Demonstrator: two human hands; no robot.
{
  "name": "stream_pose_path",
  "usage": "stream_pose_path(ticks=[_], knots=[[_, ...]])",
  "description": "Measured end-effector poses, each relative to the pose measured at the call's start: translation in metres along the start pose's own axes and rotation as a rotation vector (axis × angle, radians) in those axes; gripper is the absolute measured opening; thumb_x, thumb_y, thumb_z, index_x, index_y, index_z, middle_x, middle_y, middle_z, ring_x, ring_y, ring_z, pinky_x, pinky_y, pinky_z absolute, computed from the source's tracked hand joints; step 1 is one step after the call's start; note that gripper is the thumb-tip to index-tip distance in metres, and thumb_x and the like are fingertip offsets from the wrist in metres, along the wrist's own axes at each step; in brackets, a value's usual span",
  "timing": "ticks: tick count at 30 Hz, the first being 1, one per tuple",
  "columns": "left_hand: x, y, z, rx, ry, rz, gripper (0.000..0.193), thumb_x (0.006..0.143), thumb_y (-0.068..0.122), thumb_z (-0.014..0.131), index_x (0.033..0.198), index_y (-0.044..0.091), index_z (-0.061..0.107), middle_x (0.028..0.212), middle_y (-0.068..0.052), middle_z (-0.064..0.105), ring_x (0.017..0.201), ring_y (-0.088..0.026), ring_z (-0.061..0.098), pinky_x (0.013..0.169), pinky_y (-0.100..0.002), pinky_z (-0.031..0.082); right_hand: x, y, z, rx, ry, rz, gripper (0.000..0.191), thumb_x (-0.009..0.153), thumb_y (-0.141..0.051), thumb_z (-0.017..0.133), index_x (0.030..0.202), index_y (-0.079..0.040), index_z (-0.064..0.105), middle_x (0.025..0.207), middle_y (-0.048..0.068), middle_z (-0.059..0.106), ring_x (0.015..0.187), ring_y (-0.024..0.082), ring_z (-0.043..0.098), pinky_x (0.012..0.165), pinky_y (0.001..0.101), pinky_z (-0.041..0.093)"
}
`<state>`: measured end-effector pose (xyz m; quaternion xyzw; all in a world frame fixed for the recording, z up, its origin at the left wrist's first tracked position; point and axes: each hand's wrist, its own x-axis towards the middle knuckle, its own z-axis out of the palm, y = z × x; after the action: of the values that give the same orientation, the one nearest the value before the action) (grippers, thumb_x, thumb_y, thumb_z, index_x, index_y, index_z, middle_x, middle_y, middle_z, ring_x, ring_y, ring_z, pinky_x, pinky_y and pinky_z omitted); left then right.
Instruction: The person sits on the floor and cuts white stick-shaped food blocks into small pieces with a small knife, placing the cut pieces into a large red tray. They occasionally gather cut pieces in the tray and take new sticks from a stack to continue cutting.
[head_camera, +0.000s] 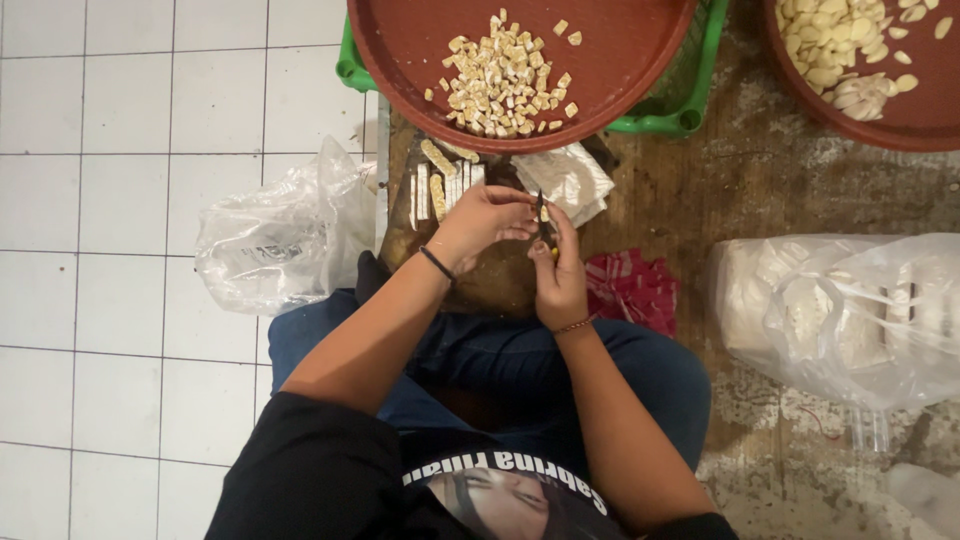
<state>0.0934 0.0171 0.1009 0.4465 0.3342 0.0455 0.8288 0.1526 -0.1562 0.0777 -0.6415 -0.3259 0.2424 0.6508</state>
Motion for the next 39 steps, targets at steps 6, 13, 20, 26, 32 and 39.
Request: stream_pose_path(ticks=[6,13,20,26,32,39], knots=[[0.000,-0.008,-0.003,-0.210,-0.038,-0.022,0.024,0.099,0.013,0.059,0.116,-0.002,0.066,0.102,-0.009,0.072,0.091,-0.019,0.070,0.085,-0.033,0.057,0.001,0.000,-0.001,-0.022,-0.038,0.132,0.057,0.108,-0.008,0.049,0.163,-0.006,0.035,0.114,0.012,0.064,0.097,0.016,0.062,0.091,0.0283,0.052],[-0.001,-0.026,0.009,-0.453,-0.087,-0.033,0.042,0.107,0.033,0.045,0.119,0.002,0.069,0.103,-0.006,0.071,0.089,-0.017,0.067,0.085,-0.033,0.054,0.003,-0.004,-0.002,-0.094,-0.170,-0.027,0.063,0.104,-0.003,0.046,0.164,-0.001,0.026,0.166,0.023,0.040,0.155,0.031,0.038,0.122,0.0354,0.032],[0.012,0.001,0.012,-0.453,0.172,-0.001,0.034,0.107,0.032,0.051,0.119,0.003,0.065,0.102,-0.007,0.069,0.083,-0.016,0.064,0.081,-0.028,0.055,-0.001,-0.004,0.000,-0.033,-0.043,0.078,0.068,0.105,-0.007,0.048,0.168,-0.004,0.021,0.134,0.016,0.056,0.107,0.021,0.053,0.096,0.0308,0.046],[0.105,0.064,-0.016,0.314,0.297,0.408,0.031,0.102,0.028,0.064,0.110,-0.001,0.074,0.093,-0.009,0.069,0.082,-0.015,0.062,0.073,-0.031,0.052,-0.003,-0.008,0.000,-0.039,0.011,0.166,0.066,0.106,-0.010,0.049,0.167,-0.005,0.024,0.118,0.008,0.063,0.081,0.012,0.050,0.084,0.0284,0.047],[0.140,0.084,-0.018,0.760,0.392,0.747,0.035,0.096,0.024,0.064,0.121,0.001,0.072,0.114,-0.013,0.076,0.106,-0.026,0.074,0.090,-0.037,0.057,-0.001,-0.013,0.002,-0.054,0.005,0.022,0.063,0.107,-0.012,0.048,0.164,0.000,0.024,0.164,0.019,0.043,0.115,0.016,0.056,0.110,0.0312,0.040],[0.116,0.047,-0.001,1.341,0.491,0.559,0.033,0.097,0.025,0.058,0.123,0.011,0.073,0.117,-0.018,0.073,0.109,-0.035,0.070,0.095,-0.046,0.051,-0.006,-0.012,0.002,-0.115,-0.026,0.133,0.062,0.110,-0.024,0.049,0.165,-0.003,0.031,0.132,0.014,0.063,0.105,0.015,0.057,0.103,0.0312,0.047]])
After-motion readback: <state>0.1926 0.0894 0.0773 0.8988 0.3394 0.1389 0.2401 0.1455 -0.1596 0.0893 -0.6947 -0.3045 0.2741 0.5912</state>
